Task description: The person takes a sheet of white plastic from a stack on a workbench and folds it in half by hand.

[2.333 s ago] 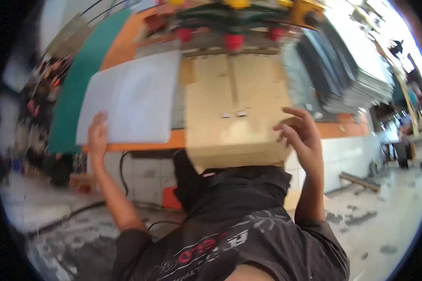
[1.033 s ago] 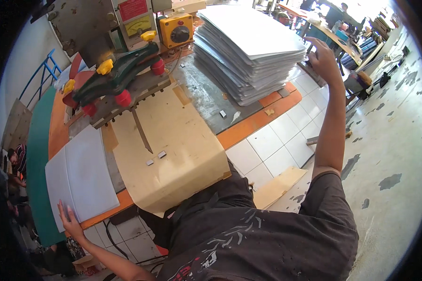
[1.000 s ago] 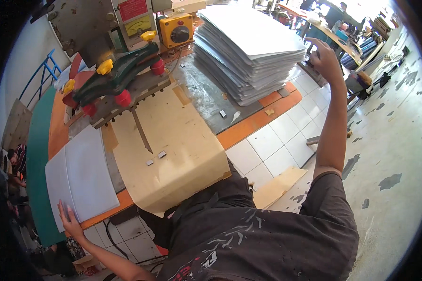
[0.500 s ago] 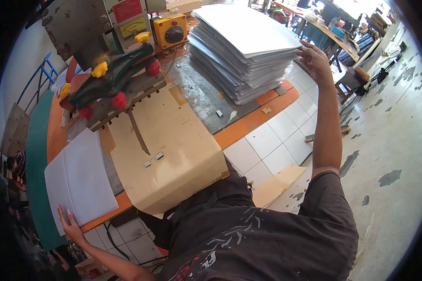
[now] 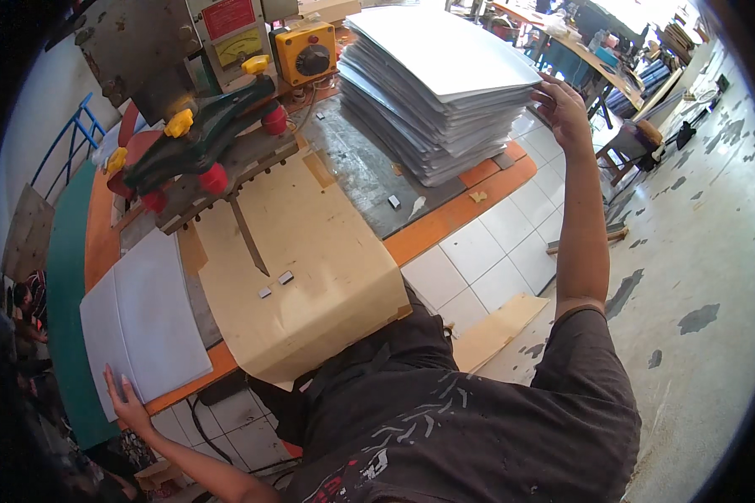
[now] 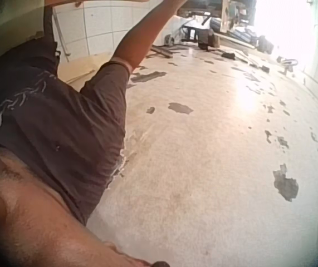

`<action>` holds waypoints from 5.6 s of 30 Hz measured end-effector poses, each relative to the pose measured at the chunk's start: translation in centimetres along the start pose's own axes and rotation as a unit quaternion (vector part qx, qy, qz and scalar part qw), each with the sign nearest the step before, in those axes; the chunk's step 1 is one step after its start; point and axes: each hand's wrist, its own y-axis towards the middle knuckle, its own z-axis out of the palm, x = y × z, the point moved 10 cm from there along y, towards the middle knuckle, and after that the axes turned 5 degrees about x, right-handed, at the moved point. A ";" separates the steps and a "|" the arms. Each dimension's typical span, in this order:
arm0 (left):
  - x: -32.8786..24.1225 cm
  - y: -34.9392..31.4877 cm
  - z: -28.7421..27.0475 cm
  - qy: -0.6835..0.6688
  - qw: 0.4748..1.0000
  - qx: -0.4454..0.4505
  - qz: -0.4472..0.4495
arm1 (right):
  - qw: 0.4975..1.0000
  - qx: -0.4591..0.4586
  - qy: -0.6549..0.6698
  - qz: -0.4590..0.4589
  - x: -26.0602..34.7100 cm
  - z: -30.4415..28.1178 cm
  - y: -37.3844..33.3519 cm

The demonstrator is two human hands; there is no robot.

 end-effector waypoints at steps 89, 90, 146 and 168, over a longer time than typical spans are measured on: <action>2.5 15.6 -9.5 -0.309 0.936 0.109 -0.129 | 0.722 0.657 0.162 0.145 2.8 54.0 -44.2; 5.0 16.0 -9.7 -0.247 0.956 0.089 -0.130 | 0.717 0.662 0.164 0.144 1.7 54.7 -45.0; -8.3 9.6 10.3 0.172 0.940 0.279 0.092 | 0.818 0.086 -0.526 -0.214 5.8 1.8 7.0; -8.2 9.7 10.2 0.144 0.950 0.258 0.100 | 0.832 0.042 -0.531 -0.158 6.0 3.6 7.6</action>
